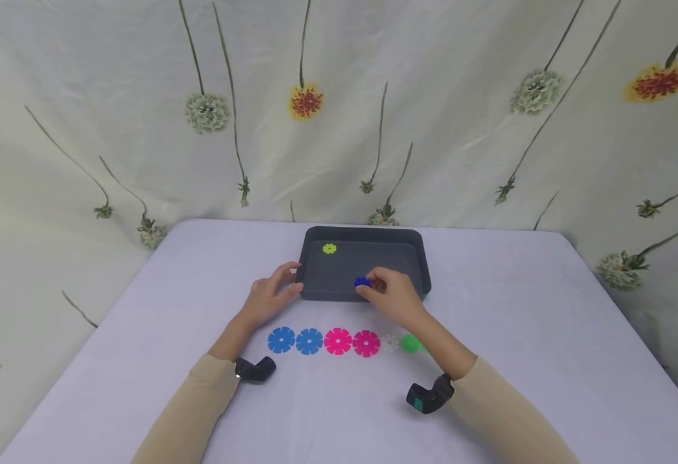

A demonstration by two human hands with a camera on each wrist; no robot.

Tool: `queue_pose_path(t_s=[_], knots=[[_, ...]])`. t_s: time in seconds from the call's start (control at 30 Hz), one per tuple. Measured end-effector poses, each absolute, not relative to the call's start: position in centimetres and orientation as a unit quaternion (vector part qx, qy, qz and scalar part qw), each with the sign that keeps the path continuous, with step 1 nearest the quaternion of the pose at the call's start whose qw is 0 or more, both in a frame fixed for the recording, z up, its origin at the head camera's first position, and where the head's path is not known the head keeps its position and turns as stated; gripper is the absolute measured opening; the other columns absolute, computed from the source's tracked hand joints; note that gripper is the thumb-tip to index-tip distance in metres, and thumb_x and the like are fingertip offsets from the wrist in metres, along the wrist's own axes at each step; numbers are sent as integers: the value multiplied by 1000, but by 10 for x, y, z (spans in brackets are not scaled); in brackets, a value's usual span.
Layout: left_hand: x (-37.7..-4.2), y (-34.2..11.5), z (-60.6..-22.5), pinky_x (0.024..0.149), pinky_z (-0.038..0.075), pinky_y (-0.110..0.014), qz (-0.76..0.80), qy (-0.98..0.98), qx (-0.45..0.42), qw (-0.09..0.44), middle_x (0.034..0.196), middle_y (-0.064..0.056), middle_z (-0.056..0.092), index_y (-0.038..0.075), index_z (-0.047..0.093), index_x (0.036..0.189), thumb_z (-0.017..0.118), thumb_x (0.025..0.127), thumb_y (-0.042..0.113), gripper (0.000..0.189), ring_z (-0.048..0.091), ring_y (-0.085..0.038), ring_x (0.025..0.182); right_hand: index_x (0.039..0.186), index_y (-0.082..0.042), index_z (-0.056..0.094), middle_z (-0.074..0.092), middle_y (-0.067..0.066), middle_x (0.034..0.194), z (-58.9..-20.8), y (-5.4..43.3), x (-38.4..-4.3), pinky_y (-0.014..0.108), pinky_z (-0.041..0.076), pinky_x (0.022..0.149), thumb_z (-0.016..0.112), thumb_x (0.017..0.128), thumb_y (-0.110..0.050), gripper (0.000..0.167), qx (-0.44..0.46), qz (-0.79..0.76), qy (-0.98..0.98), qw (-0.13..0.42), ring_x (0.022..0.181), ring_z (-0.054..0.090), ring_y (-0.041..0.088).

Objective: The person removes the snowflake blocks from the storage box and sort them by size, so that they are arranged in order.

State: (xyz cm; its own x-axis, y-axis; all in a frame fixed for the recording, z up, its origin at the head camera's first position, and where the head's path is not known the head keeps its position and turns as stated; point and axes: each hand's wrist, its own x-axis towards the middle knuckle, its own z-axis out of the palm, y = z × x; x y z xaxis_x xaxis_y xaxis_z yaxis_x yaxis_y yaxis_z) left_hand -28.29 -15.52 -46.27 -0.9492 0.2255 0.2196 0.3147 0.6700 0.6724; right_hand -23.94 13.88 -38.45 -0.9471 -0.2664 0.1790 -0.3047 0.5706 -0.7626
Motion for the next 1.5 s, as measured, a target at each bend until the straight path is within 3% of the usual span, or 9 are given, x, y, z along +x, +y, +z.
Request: queue_pose_path(t_s=[0.37, 0.87, 1.5], knots=[[-285, -154, -466, 104, 21, -56, -378, -911, -153, 60, 132, -13, 60, 24, 44, 142, 55, 95, 49, 54, 52, -33, 127, 91, -4, 65, 49, 1, 67, -390, 168, -224, 27, 39, 55, 70, 91, -15, 13, 161, 442, -882, 19, 64, 46, 19], [-285, -157, -465, 105, 20, -55, -384, -909, -154, 56, 132, -13, 60, 24, 44, 142, 55, 96, 48, 54, 51, -34, 128, 90, -3, 65, 56, 2, 73, -396, 209, -196, 25, 38, 53, 67, 92, -13, 10, 111, 436, -893, 13, 66, 48, 17], [-284, -157, -465, 105, 20, -55, -382, -910, -150, 56, 132, -13, 60, 25, 44, 143, 54, 96, 49, 54, 51, -34, 127, 108, 7, 63, 62, 7, 76, -421, 254, -177, 25, 44, 55, 66, 93, -10, 23, 34, 436, -899, -1, 63, 53, 14]])
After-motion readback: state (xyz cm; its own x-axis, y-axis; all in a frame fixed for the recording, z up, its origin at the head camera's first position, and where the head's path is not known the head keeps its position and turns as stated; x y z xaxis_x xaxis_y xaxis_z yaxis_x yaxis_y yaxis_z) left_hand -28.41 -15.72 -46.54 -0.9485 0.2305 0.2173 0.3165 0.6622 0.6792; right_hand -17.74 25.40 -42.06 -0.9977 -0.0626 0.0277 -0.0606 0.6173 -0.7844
